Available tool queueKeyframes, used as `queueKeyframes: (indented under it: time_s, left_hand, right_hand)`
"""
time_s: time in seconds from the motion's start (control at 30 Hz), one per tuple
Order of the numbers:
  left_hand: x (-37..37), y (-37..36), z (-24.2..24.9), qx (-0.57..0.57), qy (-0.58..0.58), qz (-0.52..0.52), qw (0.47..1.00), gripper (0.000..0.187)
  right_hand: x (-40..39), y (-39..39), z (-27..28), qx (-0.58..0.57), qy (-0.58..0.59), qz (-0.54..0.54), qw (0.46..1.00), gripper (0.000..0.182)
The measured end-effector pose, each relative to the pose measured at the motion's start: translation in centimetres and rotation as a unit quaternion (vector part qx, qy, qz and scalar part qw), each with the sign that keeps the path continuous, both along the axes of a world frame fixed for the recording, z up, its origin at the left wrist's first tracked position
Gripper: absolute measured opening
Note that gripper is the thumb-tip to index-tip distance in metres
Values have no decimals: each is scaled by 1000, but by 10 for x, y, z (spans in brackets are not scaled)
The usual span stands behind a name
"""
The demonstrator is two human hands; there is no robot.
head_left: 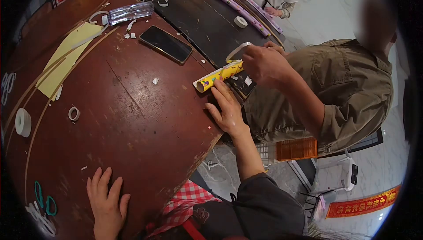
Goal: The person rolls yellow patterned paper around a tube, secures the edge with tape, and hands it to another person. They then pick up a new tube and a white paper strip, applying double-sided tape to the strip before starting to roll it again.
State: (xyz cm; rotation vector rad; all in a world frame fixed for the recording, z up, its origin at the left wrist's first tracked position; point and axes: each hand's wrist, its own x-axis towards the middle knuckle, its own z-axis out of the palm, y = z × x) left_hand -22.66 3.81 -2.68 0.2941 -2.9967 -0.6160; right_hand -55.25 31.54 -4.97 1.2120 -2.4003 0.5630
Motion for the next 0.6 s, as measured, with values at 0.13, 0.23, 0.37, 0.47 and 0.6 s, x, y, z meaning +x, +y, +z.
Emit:
queueKeyframes:
  time_s: [0.13,0.23,0.37,0.47,0.6]
  left_hand:
    - [-1,1,2,3,-6,9,1000,46]
    - [0,1,0,6,0,6,1000,45]
    - [0,1,0,11,3,11,1000,44]
    - [0,-1,-2,14,7,10,1000,43]
    - [-1,-1,-1,17,14,8,1000,42]
  right_hand:
    - [-2,2,-5,4,19,3,1000,48]
    - [1,0,1,3,1,0,1000,47]
    - [1,0,-2,-10,1,1,1000,45]
    - [0,0,-5,-30,0,5,1000,44]
    - [-1,-1,-5,-48,-2,12,999,43]
